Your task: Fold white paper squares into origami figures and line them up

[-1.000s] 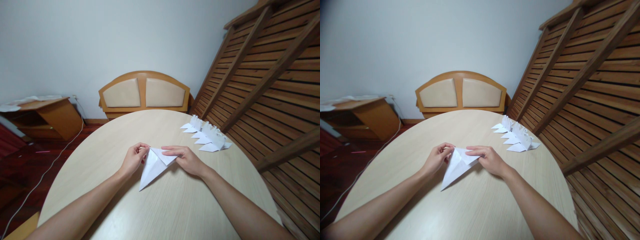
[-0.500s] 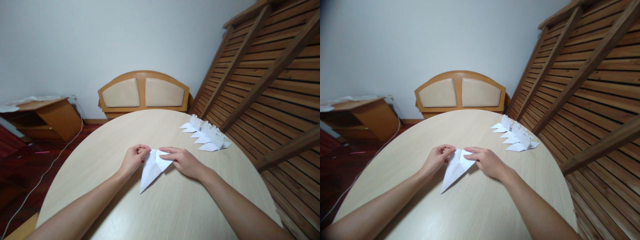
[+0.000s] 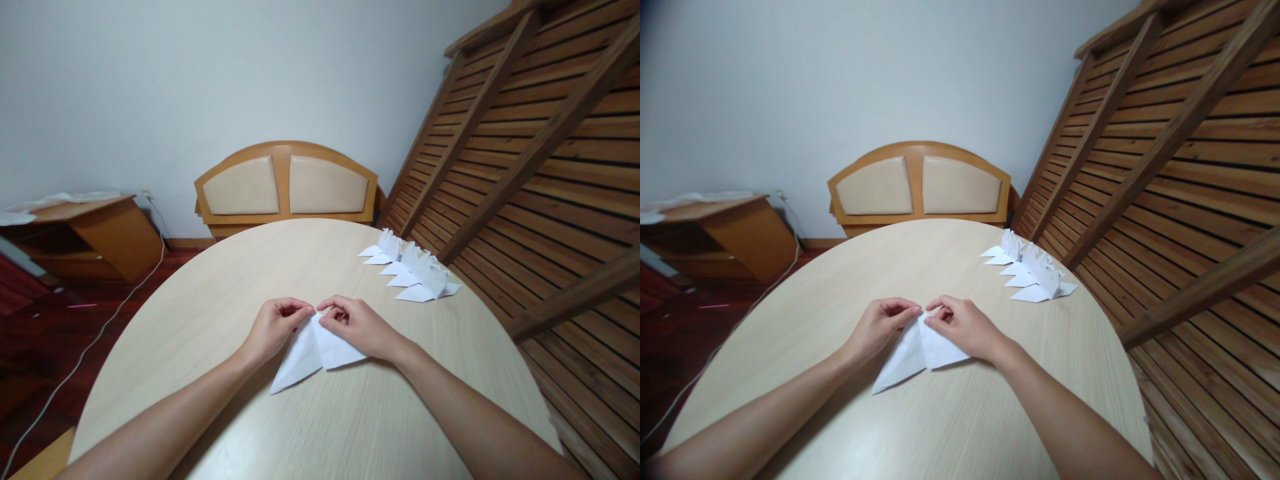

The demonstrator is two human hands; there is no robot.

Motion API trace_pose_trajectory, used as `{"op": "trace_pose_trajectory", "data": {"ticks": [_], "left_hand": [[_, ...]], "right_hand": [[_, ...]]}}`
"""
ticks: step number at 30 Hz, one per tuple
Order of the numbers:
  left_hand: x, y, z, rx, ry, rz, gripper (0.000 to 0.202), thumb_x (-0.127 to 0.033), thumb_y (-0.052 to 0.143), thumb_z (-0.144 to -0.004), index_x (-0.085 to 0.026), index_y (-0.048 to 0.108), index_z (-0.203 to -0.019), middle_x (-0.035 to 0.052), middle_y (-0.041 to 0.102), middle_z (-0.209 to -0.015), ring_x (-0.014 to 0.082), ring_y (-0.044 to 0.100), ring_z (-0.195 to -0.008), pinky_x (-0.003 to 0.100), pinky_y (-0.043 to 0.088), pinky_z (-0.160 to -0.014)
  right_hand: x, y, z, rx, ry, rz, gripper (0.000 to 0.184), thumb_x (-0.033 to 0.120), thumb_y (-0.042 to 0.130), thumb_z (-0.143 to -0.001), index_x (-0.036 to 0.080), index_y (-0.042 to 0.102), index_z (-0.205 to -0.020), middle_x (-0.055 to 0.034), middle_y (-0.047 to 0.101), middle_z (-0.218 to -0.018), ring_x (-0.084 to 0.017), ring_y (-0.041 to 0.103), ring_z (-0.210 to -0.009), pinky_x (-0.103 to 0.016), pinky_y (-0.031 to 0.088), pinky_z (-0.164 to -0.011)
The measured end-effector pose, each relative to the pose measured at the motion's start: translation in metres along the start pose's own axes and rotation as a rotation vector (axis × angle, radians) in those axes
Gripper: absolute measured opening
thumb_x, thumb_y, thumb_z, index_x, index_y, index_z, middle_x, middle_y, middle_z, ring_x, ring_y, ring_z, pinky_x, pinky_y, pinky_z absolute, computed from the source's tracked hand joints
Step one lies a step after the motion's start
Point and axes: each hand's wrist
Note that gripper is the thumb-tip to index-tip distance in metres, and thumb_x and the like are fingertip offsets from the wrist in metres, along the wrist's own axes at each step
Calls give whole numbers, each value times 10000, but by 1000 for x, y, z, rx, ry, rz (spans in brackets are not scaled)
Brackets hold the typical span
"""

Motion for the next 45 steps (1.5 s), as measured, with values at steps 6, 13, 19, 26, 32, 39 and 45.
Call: {"op": "trace_pose_trajectory", "data": {"ticks": [6, 13, 19, 26, 32, 39, 45], "left_hand": [[-1, 0, -1, -17, -60, 3, 362, -473, 782, -689, -119, 749, -753, 48, 646, -629, 117, 490, -534, 240, 337, -517], [1, -15, -11, -99, -167, -2, 333, -439, 791, -671, -128, 730, -773, 63, 679, -683, 145, 569, -581, 245, 397, -539], [2, -18, -12, -77, -233, 38, 333, -437, 790, -672, -131, 712, -779, 64, 687, -703, 144, 586, -590, 239, 408, -546], [3, -23, -12, -117, -229, 45, 293, -385, 814, -669, -145, 711, -803, 52, 691, -718, 136, 599, -619, 209, 384, -520], [3, -21, -17, -236, -176, 307, 329, -354, 849, -628, -136, 673, -801, 2, 636, -715, 89, 555, -586, 184, 449, -516], [3, -16, -16, -221, -135, 448, 386, -348, 895, -623, -134, 650, -832, 5, 643, -763, 83, 589, -648, 177, 539, -610], [4, -12, -13, -131, -121, 435, 412, -389, 898, -619, -135, 635, -811, 0, 643, -716, 92, 602, -647, 203, 549, -650]], "right_hand": [[-6, -2, -4, -7, 29, 78, 283, 408, 592, -939, 168, 740, -918, -34, 713, -803, -143, 591, -687, -243, 391, -580], [-7, -17, -5, -18, 17, 74, 301, 435, 579, -948, 192, 753, -976, -32, 714, -852, -149, 575, -722, -255, 369, -612], [-10, -28, -4, -109, 31, 173, 294, 464, 636, -904, 196, 754, -928, 48, 450, -568, -112, 380, -542, -255, 217, -514], [-17, -31, -7, -249, 41, 145, 277, 447, 662, -881, 189, 728, -955, 30, 528, -618, -127, 463, -572, -261, 314, -546], [-18, -18, -12, -315, 79, -285, 455, 484, 702, -826, 185, 587, -1149, -61, 669, -945, -190, 648, -828, -340, 494, -761], [0, 5, -7, -126, 132, -502, 549, 464, 789, -760, 215, 553, -1189, -136, 674, -1227, -251, 664, -1077, -410, 511, -922], [-5, 7, -11, -193, 107, -474, 409, 449, 775, -755, 156, 663, -1018, -123, 764, -977, -260, 721, -908, -412, 538, -847]]}}
Point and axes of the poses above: each hand's wrist, its own z-axis away from the middle knuckle, its own y-axis out of the palm, x = y × z
